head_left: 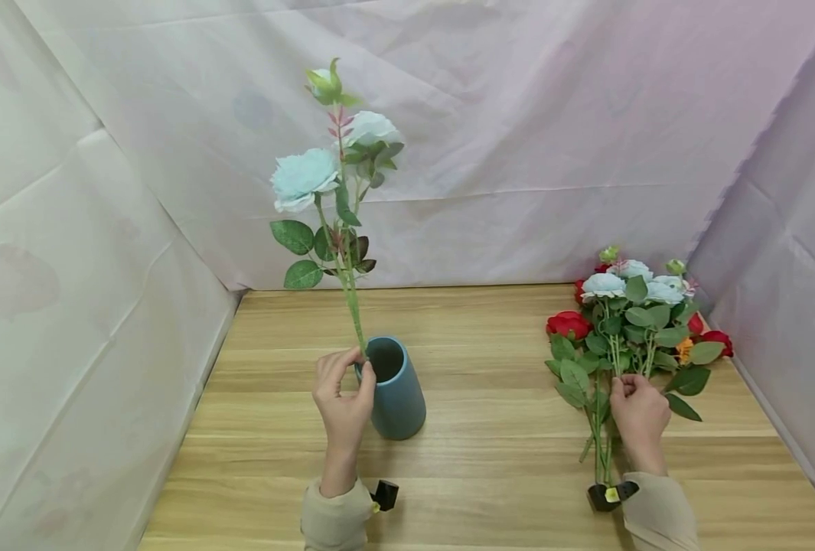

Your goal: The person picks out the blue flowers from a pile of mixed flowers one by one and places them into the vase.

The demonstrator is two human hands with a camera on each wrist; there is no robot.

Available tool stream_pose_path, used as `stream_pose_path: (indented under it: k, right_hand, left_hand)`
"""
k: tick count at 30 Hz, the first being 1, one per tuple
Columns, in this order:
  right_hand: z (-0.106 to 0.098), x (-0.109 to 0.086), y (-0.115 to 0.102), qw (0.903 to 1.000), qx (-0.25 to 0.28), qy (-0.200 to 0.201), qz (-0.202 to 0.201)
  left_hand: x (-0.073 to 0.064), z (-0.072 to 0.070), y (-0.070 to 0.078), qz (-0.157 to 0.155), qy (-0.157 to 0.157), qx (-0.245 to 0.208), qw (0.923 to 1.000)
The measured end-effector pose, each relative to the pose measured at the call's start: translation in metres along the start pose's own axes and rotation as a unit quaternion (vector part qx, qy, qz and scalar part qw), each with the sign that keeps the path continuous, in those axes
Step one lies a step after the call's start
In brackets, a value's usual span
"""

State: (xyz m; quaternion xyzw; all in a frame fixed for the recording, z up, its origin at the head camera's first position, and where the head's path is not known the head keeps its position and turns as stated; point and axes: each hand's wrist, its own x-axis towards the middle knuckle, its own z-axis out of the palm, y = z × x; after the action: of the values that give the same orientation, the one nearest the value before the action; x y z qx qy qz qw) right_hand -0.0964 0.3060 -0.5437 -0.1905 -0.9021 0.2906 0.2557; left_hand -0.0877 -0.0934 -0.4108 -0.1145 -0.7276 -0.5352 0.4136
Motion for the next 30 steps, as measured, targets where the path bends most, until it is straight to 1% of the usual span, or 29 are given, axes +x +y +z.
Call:
stream_pose_path:
  k: [4, 5, 6, 9, 10, 16, 19, 25, 30]
  right_hand:
    - [0.001, 0.001, 0.001, 1.0, 0.002, 0.002, 0.0]
    - [0.001, 0.001, 0.001, 1.0, 0.002, 0.002, 0.0]
    - [0.001, 0.001, 0.001, 1.0, 0.003, 0.002, 0.0]
    - [0.001, 0.001, 0.002, 1.0, 0.004, 0.004, -0.001]
    - [0.001, 0.001, 0.002, 1.0, 0.004, 0.005, -0.001]
    - [0.001, 0.0, 0.002, 1.0, 0.005, 0.005, 0.0]
    - [0.001, 0.0, 0.003, 1.0, 0.004, 0.004, 0.001]
    - [0.0, 0.0, 0.002, 1.0, 0.003, -0.004, 0.006]
    - [-0.002, 0.0, 0.0, 1.0, 0.005, -0.005, 0.006]
  left_hand:
    - [0.005, 0.0, 0.018, -0.003, -0.002, -0.01, 0.9999]
    - [0.005, 0.0, 0.018, -0.005, -0.002, -0.013, 0.9999]
    - [0.006, 0.0, 0.023, -0.002, -0.002, -0.016, 0.9999]
    - [0.006, 0.001, 0.022, 0.006, -0.002, -0.02, 0.9998]
    - [0.006, 0.001, 0.023, 0.005, -0.003, -0.021, 0.9998]
    - [0.005, 0.002, 0.023, 0.005, -0.001, -0.008, 1.0]
    - [0.005, 0.003, 0.023, 0.011, 0.003, -0.004, 0.9999]
    - [0.008, 0.003, 0.023, 0.039, 0.02, 0.004, 0.999]
    - [0.012, 0.003, 0.021, 0.066, 0.021, 0.02, 0.9974]
